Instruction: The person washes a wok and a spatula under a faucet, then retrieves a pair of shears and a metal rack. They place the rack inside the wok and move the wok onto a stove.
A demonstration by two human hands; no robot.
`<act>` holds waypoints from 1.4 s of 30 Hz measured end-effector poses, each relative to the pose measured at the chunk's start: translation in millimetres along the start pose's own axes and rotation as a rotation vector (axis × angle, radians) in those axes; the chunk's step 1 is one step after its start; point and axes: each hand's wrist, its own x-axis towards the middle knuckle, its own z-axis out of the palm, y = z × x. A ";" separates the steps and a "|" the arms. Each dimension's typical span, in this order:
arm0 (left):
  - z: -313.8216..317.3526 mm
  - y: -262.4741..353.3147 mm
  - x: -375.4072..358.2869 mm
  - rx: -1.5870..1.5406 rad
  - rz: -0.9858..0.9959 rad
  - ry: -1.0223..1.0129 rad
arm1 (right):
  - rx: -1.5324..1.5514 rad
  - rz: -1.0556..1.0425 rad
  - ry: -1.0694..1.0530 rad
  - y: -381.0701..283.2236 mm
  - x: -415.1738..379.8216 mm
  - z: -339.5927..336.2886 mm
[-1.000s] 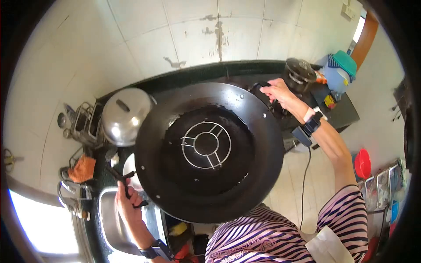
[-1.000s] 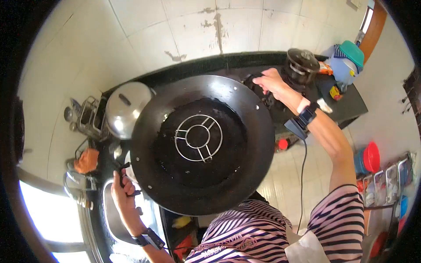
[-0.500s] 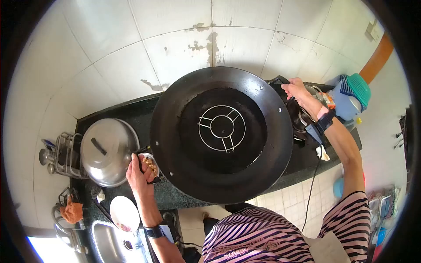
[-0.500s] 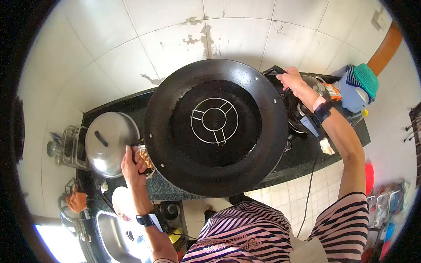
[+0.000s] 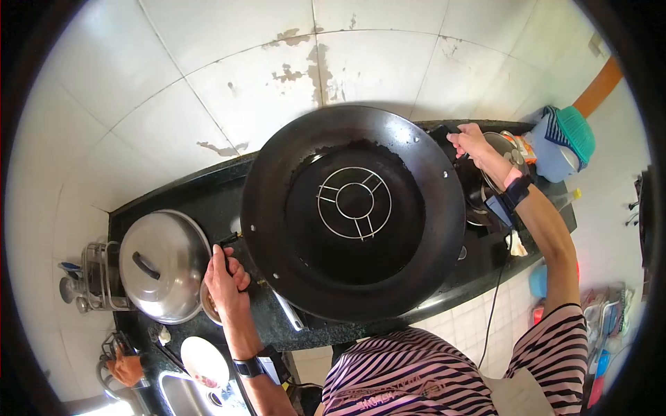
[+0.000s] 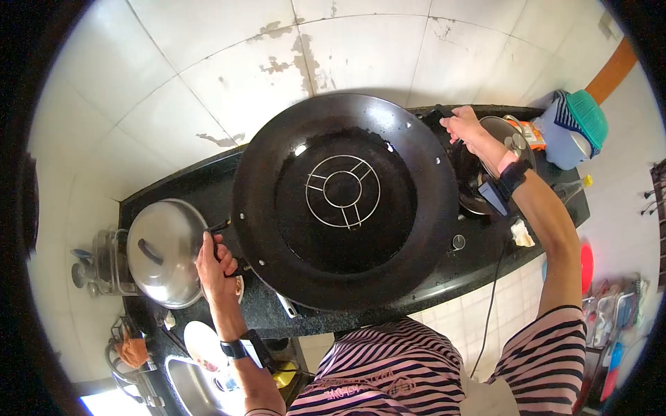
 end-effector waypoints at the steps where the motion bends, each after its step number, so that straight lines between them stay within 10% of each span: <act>1: -0.1 1.3 1.8 -0.014 -0.011 0.005 | -0.012 -0.005 0.001 0.1 -0.2 1.8; 22: 6.9 1.6 26.3 0.060 0.017 0.001 | -0.321 0.018 -0.046 -2.1 8.3 -2.5; 27: 6.6 1.0 24.9 0.048 0.016 -0.032 | -0.554 -0.777 0.347 -9.7 -37.9 1.8; 35: -23.0 -27.8 -28.6 0.218 0.535 0.250 | -0.729 -0.869 -0.294 -41.5 -156.1 89.1; 42: -109.7 -34.2 -132.0 0.381 0.578 0.350 | -0.836 -0.713 -0.601 -30.1 -129.9 167.9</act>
